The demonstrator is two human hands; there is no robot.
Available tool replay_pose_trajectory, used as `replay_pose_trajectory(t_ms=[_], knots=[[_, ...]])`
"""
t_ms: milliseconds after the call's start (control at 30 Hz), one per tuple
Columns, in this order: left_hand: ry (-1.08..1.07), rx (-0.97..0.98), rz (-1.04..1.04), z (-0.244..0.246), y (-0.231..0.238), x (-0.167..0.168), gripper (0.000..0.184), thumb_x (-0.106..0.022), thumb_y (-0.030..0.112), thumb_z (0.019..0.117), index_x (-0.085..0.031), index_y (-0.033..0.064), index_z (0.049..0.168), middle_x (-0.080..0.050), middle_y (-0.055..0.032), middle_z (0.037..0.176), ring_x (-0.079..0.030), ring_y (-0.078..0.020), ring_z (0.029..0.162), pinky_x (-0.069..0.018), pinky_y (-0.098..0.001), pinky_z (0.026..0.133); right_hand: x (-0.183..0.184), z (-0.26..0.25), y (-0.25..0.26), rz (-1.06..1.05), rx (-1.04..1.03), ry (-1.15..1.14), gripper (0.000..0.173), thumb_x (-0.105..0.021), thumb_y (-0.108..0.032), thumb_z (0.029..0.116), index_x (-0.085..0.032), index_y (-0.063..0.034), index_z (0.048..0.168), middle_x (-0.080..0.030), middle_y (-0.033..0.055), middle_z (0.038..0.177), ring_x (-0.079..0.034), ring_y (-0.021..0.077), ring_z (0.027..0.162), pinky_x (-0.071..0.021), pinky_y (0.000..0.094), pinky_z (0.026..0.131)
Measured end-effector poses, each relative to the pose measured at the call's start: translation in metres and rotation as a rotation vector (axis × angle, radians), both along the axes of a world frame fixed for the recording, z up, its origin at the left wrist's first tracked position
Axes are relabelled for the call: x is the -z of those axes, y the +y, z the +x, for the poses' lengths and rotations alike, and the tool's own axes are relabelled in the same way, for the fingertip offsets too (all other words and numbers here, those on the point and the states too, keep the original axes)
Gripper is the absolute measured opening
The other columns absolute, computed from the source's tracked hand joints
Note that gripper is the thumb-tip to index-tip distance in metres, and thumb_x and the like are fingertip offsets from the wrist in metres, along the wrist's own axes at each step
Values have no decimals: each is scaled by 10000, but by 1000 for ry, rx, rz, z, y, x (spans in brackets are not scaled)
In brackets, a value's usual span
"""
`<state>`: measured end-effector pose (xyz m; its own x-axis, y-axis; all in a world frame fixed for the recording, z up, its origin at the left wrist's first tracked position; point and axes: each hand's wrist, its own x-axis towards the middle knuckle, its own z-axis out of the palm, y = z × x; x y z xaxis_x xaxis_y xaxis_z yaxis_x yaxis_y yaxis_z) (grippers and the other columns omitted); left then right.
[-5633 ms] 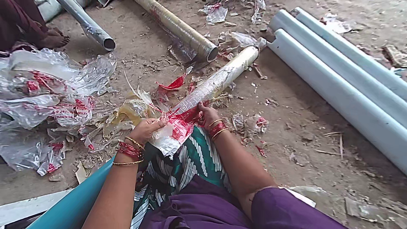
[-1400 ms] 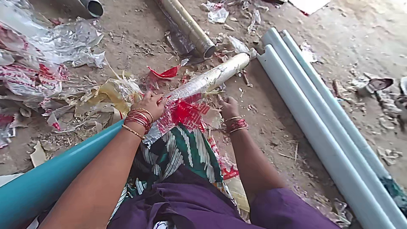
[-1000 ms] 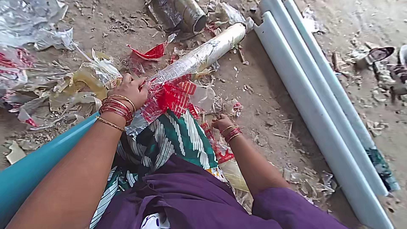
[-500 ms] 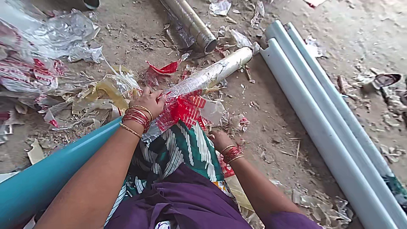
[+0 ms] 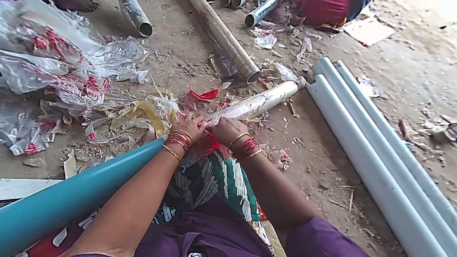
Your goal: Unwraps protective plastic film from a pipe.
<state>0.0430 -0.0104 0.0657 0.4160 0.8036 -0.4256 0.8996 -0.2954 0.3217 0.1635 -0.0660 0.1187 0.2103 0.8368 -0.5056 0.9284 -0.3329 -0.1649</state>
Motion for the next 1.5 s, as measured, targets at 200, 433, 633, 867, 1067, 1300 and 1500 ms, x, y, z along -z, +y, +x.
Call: replay_pose_trajectory(t_ms=[200, 433, 633, 867, 1067, 1300, 1500], knots=[[9, -101, 75, 7, -3, -2, 452, -423, 435, 1092, -571, 266, 1485, -335, -152, 1644, -294, -481, 1488, -245, -805, 1070, 52, 4, -21, 252, 158, -3, 373, -436, -306, 1107, -657, -6, 1089, -714, 231, 986, -714, 417, 967, -550, 583, 749], [-6, 224, 132, 40, 13, -7, 511, -390, 491, 1097, -444, 316, 1573, -518, -112, 1550, -348, -408, 1500, -242, -709, 1143, 72, 26, -33, 181, 248, 225, 531, -309, -418, 1133, -646, -8, 1150, -695, 227, 1080, -679, 388, 1070, -515, 590, 906], [65, 177, -77, 39, 29, -4, 575, -270, 552, 1103, -448, 272, 1573, -576, -185, 1473, -521, -397, 1382, -328, -674, 1114, 51, 24, -36, 121, 155, 94, 448, -350, -359, 1131, -651, -29, 1104, -703, 210, 1037, -695, 382, 1047, -530, 571, 849], [15, 134, -128, 39, 28, -4, 602, -321, 556, 1095, -515, 182, 1525, -549, -187, 1500, -480, -385, 1423, -326, -675, 1120, 42, 29, -55, 106, 142, 2, 391, -384, -305, 1124, -647, -17, 1112, -711, 213, 1014, -703, 377, 1042, -526, 547, 858], [-6, 143, -137, 41, 25, -2, 588, -321, 553, 1096, -523, 203, 1523, -568, -183, 1481, -502, -389, 1404, -351, -659, 1118, 38, 31, -75, 125, 139, -53, 362, -393, -261, 1118, -643, 0, 1117, -716, 221, 1011, -710, 390, 1028, -529, 552, 843], [-44, 143, -141, 40, 30, 6, 566, -327, 567, 1090, -465, 292, 1564, -573, -157, 1487, -508, -379, 1401, -338, -646, 1136, 62, 80, -78, 209, 138, 94, 351, -434, -272, 1109, -682, -23, 1095, -716, 220, 978, -703, 411, 980, -513, 618, 822], [-36, 138, -137, 39, 24, 1, 555, -336, 549, 1095, -437, 299, 1580, -561, -167, 1498, -499, -388, 1407, -332, -627, 1151, 88, 154, -45, 493, -176, -33, 215, -576, -183, 1032, -759, -72, 1010, -732, 223, 857, -712, 472, 823, -496, 672, 667]])
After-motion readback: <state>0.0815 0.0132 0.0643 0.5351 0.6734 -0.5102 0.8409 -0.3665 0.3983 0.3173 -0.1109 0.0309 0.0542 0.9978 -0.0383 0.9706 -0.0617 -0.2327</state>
